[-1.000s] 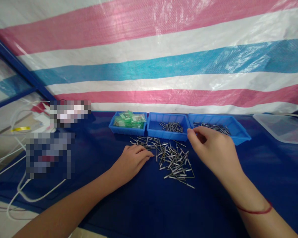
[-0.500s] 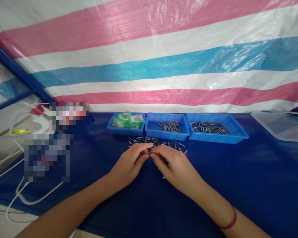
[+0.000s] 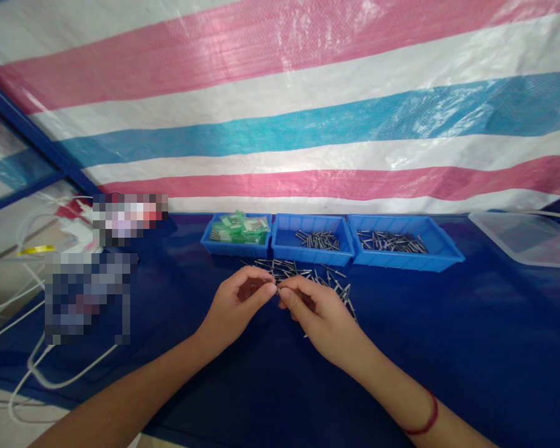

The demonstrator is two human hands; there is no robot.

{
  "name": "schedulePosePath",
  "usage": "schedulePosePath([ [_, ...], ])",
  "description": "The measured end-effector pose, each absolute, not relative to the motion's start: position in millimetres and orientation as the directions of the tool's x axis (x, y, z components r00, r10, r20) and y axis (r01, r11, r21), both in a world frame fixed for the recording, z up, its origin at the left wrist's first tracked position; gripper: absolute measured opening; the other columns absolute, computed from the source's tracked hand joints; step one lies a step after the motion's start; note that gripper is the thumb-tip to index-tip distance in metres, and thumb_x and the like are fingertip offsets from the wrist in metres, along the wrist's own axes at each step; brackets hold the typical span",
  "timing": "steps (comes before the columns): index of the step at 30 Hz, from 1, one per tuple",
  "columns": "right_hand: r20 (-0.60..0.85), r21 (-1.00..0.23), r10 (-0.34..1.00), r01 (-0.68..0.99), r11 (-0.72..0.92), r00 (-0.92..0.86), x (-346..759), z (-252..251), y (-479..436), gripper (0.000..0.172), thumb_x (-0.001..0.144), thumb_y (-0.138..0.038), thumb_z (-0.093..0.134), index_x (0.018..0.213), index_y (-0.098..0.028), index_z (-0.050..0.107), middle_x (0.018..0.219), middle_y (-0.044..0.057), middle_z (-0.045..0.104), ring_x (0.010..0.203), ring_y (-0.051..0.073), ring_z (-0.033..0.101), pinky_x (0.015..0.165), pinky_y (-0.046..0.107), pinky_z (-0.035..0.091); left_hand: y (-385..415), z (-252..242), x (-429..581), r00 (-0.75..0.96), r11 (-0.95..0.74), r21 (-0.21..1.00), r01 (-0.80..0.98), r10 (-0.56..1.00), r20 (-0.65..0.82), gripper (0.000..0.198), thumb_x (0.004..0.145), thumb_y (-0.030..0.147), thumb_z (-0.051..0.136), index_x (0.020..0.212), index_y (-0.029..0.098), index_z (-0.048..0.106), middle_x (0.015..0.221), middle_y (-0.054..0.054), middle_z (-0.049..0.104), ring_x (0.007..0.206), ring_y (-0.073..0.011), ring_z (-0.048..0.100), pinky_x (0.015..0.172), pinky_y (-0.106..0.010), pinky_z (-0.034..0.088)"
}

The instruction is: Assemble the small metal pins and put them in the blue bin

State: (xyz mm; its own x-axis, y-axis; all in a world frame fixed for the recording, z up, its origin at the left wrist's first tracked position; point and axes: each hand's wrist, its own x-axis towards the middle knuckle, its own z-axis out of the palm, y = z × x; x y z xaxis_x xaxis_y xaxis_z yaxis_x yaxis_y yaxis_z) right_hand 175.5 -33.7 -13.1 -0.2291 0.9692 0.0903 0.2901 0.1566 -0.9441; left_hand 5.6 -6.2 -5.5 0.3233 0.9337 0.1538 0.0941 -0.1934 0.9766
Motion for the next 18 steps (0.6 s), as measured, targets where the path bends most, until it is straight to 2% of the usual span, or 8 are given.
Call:
schedulePosePath([
  [6,0.055,-0.966,0.981,0.239,0.099,-0.184,172.0,-11.9,-36.4,0.029,0.091,-0.043,0.048,0.083,-0.019,0.062,0.066,0.000,0.055,0.057,0.011,0.049,0.051,0.024,0.040,-6.1,-3.4,4.3,0.315,-0.222,0.969,0.111,0.932,0.178,0.014,0.085,0.028,0.061,0.087,0.014,0.064,0.084,-0.002,0.067,0.079,-0.0122,0.061,0.073,-0.021,0.047],
  [12,0.047,-0.978,0.979,0.190,0.085,-0.197,171.7,-12.1,-35.5,0.023,0.090,-0.040,0.051,0.094,-0.020,0.063,0.077,0.002,0.060,0.066,0.013,0.052,0.057,0.026,0.042,-5.6,-2.0,3.8,0.306,-0.232,0.966,0.113,0.933,0.188,0.015,0.085,0.028,0.062,0.087,0.014,0.065,0.085,-0.002,0.068,0.077,-0.0118,0.062,0.071,-0.020,0.048],
  [18,0.115,-0.963,0.978,0.220,0.152,-0.176,172.4,-12.0,-34.5,0.019,0.089,-0.036,0.052,0.088,-0.021,0.063,0.083,0.003,0.059,0.071,0.014,0.053,0.060,0.027,0.041,-4.5,-2.0,4.6,0.312,-0.253,0.963,0.098,0.926,0.211,0.012,0.084,0.026,0.062,0.087,0.014,0.066,0.085,-0.002,0.068,0.079,-0.0119,0.062,0.073,-0.021,0.048],
])
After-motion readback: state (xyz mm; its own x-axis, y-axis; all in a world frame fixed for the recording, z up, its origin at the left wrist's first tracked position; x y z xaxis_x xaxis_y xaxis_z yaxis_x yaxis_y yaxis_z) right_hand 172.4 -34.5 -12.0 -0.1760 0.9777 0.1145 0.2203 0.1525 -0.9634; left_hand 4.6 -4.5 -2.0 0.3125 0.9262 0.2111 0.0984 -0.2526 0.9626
